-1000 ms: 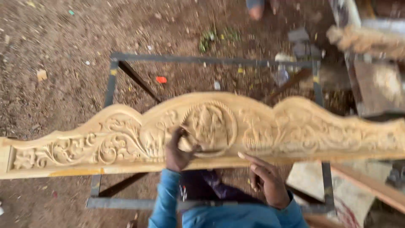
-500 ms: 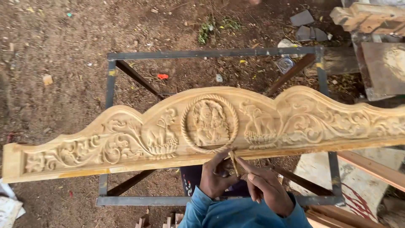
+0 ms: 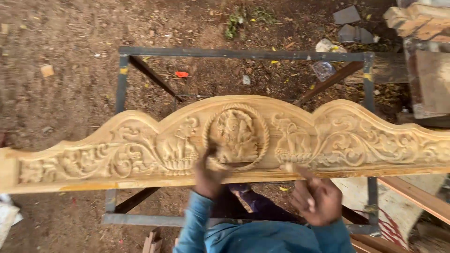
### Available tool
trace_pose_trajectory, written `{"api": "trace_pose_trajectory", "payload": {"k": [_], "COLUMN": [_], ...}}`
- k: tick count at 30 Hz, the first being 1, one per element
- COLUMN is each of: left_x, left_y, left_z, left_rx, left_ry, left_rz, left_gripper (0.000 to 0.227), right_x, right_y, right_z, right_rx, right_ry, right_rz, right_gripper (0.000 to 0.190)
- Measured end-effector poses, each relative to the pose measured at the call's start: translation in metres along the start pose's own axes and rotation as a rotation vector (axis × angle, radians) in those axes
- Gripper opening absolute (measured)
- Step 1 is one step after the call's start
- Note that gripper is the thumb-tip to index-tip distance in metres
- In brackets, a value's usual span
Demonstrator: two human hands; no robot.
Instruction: Sanding a decorative wood carving with a small piece of sandpaper.
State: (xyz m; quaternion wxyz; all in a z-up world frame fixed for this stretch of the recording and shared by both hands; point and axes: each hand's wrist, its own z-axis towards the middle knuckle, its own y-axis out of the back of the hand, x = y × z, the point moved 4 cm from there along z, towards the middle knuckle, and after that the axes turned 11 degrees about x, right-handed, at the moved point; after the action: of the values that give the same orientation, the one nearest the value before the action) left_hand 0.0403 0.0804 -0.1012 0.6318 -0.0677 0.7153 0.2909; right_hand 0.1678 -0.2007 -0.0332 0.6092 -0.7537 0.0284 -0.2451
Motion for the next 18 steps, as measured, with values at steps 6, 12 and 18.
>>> {"api": "trace_pose_trajectory", "payload": {"k": [6,12,18], "left_x": [0.081,0.081,0.068], "left_y": [0.098,0.109,0.110], "left_z": [0.073,0.096,0.100], "left_rx": [-0.470,-0.554,-0.522], "left_ry": [0.062,0.110,0.109], "left_rz": [0.263,0.080,0.262], "left_gripper": [0.077,0.064,0.055], "right_x": [0.005,-0.002,-0.003], "right_y": [0.043,0.079,0.055], "right_z": [0.050,0.085,0.100], "right_rx": [-0.250,-0.463,-0.614], "right_ry": [0.036,-0.125,-0.306], "right_rz": [-0.079,-0.348,-1.013], "right_gripper": [0.066,0.068,0.063]}}
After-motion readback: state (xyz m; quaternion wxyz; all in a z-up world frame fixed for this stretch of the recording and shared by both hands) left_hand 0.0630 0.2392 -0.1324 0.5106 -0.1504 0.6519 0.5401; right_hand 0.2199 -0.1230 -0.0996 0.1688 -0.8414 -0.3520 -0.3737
